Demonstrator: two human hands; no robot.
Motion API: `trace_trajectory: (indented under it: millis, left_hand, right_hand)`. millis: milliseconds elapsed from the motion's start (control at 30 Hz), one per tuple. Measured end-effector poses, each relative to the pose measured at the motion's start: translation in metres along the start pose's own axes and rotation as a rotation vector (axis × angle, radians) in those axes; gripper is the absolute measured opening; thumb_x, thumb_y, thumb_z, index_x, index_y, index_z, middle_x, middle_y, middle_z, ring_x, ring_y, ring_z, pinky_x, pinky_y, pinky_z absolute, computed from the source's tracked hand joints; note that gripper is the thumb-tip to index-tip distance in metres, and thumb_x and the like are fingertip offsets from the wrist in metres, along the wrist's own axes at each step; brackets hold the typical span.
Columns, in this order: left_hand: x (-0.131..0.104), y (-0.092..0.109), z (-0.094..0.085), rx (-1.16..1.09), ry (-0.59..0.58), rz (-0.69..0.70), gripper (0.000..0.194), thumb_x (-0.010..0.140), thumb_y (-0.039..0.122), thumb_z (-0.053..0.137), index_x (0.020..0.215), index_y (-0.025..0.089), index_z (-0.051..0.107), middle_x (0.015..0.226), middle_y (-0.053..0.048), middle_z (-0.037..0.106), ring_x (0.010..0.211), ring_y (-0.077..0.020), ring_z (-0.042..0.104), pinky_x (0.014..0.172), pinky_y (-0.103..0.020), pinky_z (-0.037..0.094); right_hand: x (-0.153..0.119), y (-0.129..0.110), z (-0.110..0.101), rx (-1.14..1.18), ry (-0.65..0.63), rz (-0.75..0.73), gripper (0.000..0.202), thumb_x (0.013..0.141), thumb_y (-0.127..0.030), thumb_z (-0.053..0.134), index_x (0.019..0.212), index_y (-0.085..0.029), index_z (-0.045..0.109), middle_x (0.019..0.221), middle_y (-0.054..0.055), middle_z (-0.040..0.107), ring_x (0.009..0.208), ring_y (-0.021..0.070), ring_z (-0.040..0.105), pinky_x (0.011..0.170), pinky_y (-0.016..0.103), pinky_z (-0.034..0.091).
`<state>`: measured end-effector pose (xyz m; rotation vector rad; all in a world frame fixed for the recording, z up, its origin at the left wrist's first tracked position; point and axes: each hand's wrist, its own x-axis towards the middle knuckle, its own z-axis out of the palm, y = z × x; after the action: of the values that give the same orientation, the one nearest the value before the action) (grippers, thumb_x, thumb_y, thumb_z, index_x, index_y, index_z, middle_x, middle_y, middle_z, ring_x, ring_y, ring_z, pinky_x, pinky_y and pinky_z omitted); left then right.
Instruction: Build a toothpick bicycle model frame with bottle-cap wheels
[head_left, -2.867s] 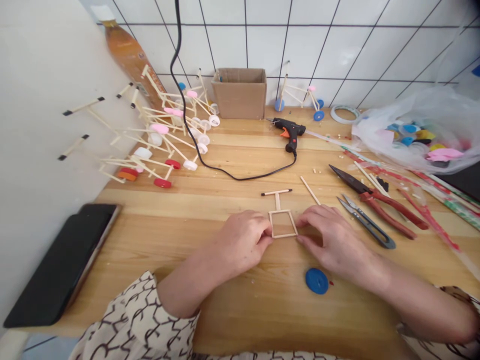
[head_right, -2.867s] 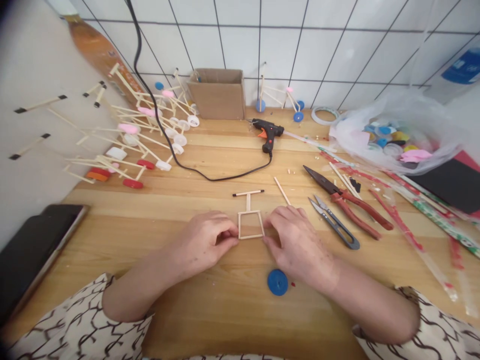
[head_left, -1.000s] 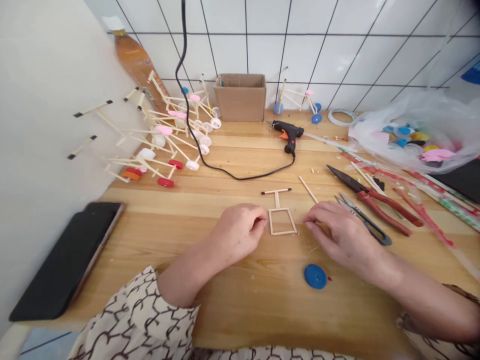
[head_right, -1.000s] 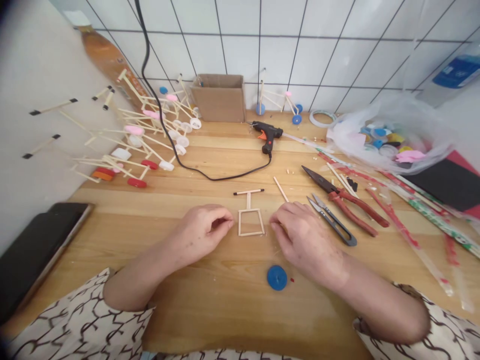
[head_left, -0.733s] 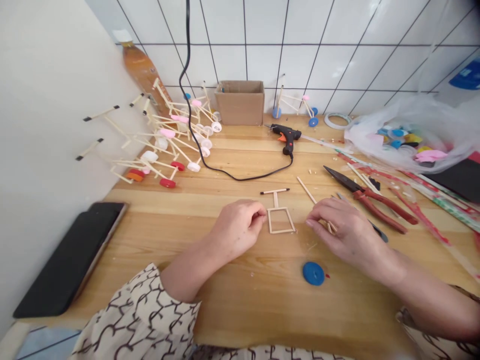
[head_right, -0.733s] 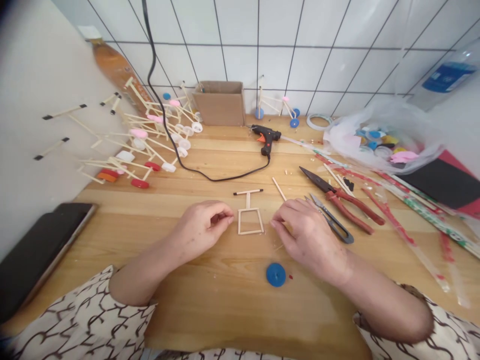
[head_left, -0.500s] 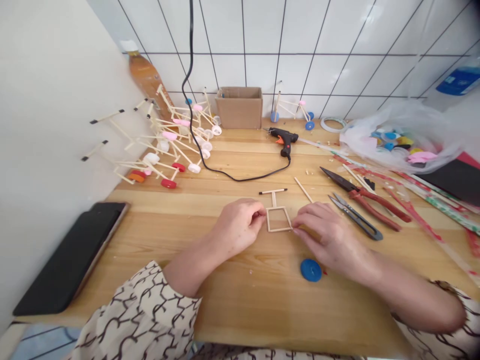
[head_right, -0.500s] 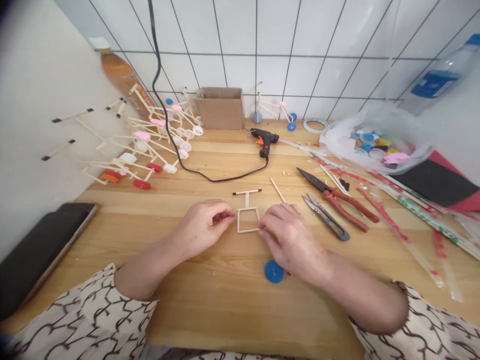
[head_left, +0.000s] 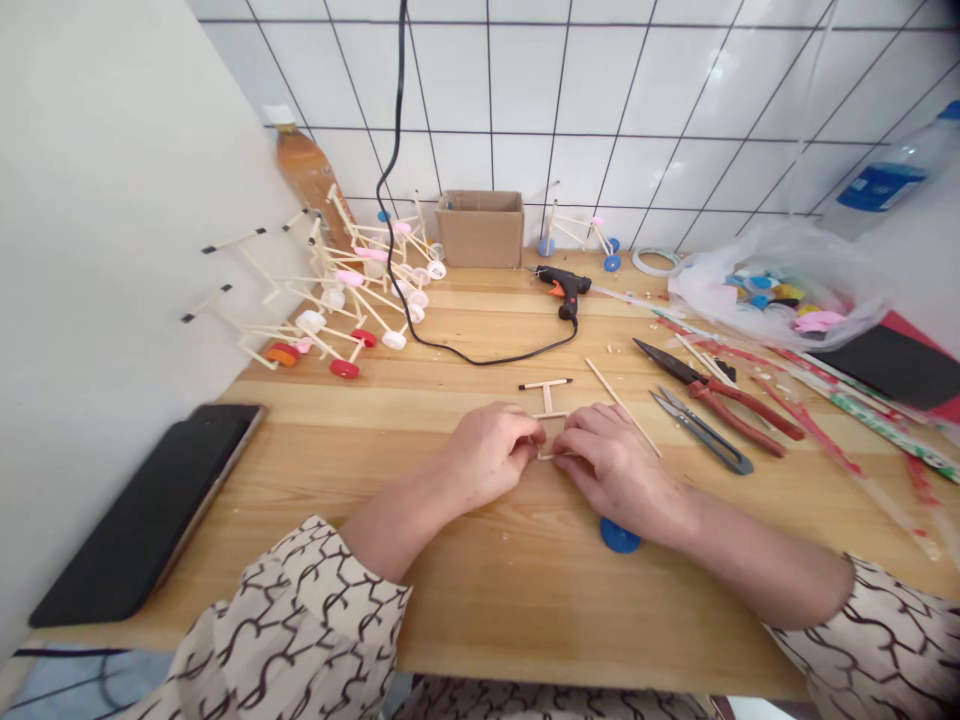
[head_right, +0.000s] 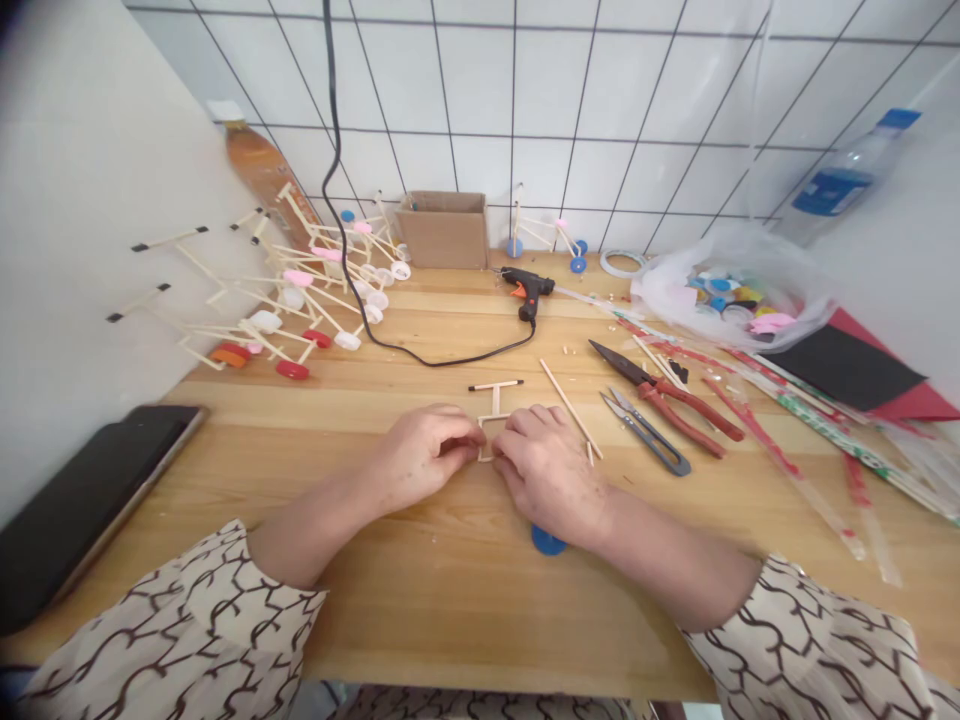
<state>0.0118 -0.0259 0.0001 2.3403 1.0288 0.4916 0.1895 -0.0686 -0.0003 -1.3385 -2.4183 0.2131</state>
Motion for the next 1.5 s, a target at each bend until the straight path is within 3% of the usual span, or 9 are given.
trace_trajectory:
  millis: [1500]
  left_hand:
    - [0.0025, -0.0006, 0.0022, -0.021, -0.04, 0.021, 0.019, 0.075, 0.003, 0.054, 0.077, 0.015, 0.068, 0.078, -0.004, 0.067, 0.077, -0.0165, 0.062, 0.073, -0.027, 0.048]
  right_hand:
    - [0.0026, 0.0009, 0.0018, 0.024, -0.018, 0.018, 0.016, 0.084, -0.01, 0.051, 0.073, -0.015, 0.061, 0.076, 0.007, 0.059, 0.077, 0.0202, 0.051, 0.073, 0.033, 0.038]
